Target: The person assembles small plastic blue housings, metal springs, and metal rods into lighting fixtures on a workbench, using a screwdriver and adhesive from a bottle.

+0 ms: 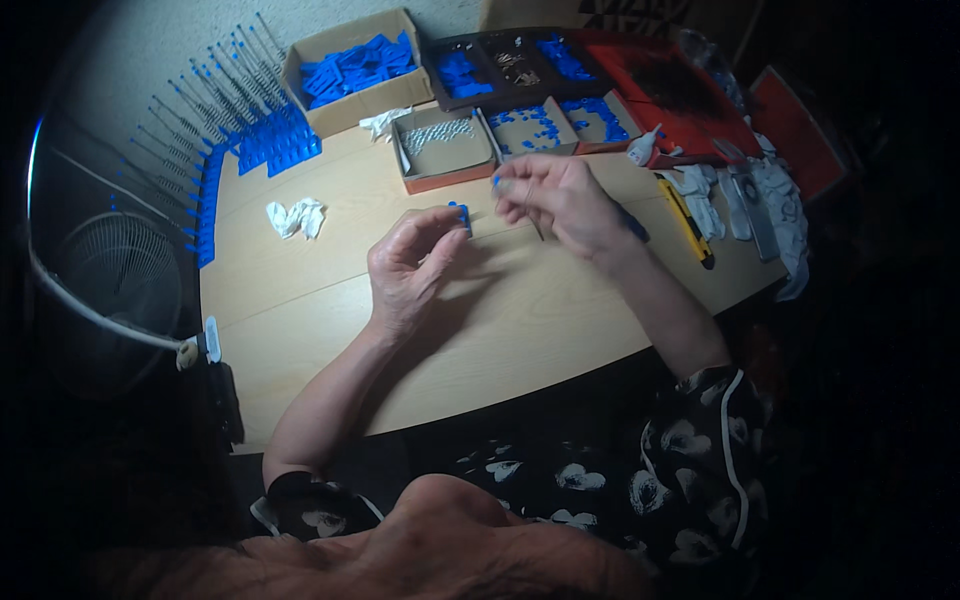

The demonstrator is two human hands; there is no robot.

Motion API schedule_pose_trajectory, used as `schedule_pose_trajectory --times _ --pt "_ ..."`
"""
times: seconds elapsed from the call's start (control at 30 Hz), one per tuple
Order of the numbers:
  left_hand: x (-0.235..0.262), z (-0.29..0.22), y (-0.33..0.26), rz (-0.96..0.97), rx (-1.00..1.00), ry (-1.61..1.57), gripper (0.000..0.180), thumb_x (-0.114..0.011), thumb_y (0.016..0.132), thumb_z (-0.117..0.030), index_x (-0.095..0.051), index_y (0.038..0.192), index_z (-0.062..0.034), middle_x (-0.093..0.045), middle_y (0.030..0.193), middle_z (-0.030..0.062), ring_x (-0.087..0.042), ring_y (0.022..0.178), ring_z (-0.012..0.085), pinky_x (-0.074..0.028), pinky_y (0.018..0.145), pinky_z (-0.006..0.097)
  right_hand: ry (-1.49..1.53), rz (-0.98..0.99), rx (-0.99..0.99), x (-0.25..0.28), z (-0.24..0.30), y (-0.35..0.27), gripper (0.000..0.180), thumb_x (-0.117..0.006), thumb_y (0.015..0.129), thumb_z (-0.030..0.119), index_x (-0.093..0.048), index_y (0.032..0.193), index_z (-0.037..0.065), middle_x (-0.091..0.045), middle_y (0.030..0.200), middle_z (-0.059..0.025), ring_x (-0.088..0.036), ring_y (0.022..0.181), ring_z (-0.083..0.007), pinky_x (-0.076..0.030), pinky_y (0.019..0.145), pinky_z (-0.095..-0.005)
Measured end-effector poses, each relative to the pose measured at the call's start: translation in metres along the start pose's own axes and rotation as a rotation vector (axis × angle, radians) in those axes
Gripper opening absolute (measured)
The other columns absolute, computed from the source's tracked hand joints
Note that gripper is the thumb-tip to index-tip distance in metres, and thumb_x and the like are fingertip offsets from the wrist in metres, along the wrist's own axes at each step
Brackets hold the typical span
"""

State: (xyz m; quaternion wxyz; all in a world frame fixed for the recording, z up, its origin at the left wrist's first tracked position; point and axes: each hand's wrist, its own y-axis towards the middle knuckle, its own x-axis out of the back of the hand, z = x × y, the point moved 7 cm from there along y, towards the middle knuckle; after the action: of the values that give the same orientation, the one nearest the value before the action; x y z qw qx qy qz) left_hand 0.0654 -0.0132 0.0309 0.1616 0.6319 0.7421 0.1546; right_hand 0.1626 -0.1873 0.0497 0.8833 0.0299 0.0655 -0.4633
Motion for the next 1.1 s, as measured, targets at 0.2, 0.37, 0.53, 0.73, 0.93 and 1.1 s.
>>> schedule_pose_trajectory --times 0.2,0.37,0.53,0.73,0.93,1.1 --pt "-0.003 -0.001 -0.002 0.031 0.070 -0.116 0.022 -0.074 0.090 -0.001 -0.073 0.112 0.0021 -0.068 0.108 0.0094 -0.068 0.094 0.0144 -0.058 0.083 0.026 0.203 0.121 -0.204 -0.035 -0.023 -0.017 0.013 -0.067 0.096 0.005 -0.064 0.106 -0.003 -0.071 0.091 -0.0098 -0.070 0.078 -0.0134 -0.060 0.071 -0.0245" --pt "-0.006 0.006 -0.006 0.035 0.161 -0.202 0.017 -0.074 0.090 0.000 -0.074 0.107 0.0022 -0.067 0.108 0.0086 -0.067 0.098 0.0144 -0.057 0.087 0.028 0.200 0.174 -0.207 -0.030 -0.028 -0.018 0.015 -0.070 0.096 0.009 -0.069 0.104 -0.003 -0.071 0.088 -0.0105 -0.072 0.078 -0.0145 -0.061 0.067 -0.0247" --pt "-0.015 0.013 -0.010 0.087 0.387 -0.346 0.017 -0.070 0.095 -0.004 -0.073 0.111 0.0016 -0.072 0.105 0.0071 -0.069 0.095 0.0126 -0.059 0.086 0.028 -0.357 -0.017 -0.019 0.004 -0.002 -0.004 0.022 -0.068 0.098 0.014 -0.067 0.108 -0.005 -0.069 0.083 -0.0056 -0.064 0.066 -0.0081 -0.052 0.057 -0.0204" --pt "-0.030 0.029 -0.022 0.240 0.587 -0.291 0.022 -0.070 0.097 -0.011 -0.072 0.116 -0.0017 -0.074 0.102 0.0056 -0.069 0.094 0.0107 -0.058 0.086 0.028 -0.515 -0.211 -0.108 0.048 -0.026 0.018 0.023 -0.069 0.097 0.015 -0.067 0.110 -0.004 -0.064 0.077 0.0011 -0.053 0.059 -0.0020 -0.041 0.050 -0.0184" --pt "-0.029 0.033 -0.022 0.225 0.609 -0.270 0.024 -0.070 0.097 -0.012 -0.071 0.119 -0.0018 -0.073 0.102 0.0050 -0.067 0.090 0.0098 -0.058 0.085 0.027 -0.562 -0.131 -0.181 0.042 -0.037 0.022 0.022 -0.071 0.095 0.015 -0.068 0.106 -0.003 -0.065 0.079 0.0005 -0.055 0.062 -0.0024 -0.042 0.051 -0.0189" --pt "-0.028 0.034 -0.021 0.225 0.611 -0.324 0.023 -0.069 0.097 -0.010 -0.069 0.118 -0.0001 -0.073 0.104 0.0057 -0.067 0.090 0.0099 -0.057 0.084 0.026 -0.314 -0.155 -0.053 0.029 -0.015 0.009 0.021 -0.069 0.097 0.015 -0.067 0.107 -0.003 -0.067 0.084 -0.0036 -0.060 0.064 -0.0060 -0.047 0.055 -0.0200"
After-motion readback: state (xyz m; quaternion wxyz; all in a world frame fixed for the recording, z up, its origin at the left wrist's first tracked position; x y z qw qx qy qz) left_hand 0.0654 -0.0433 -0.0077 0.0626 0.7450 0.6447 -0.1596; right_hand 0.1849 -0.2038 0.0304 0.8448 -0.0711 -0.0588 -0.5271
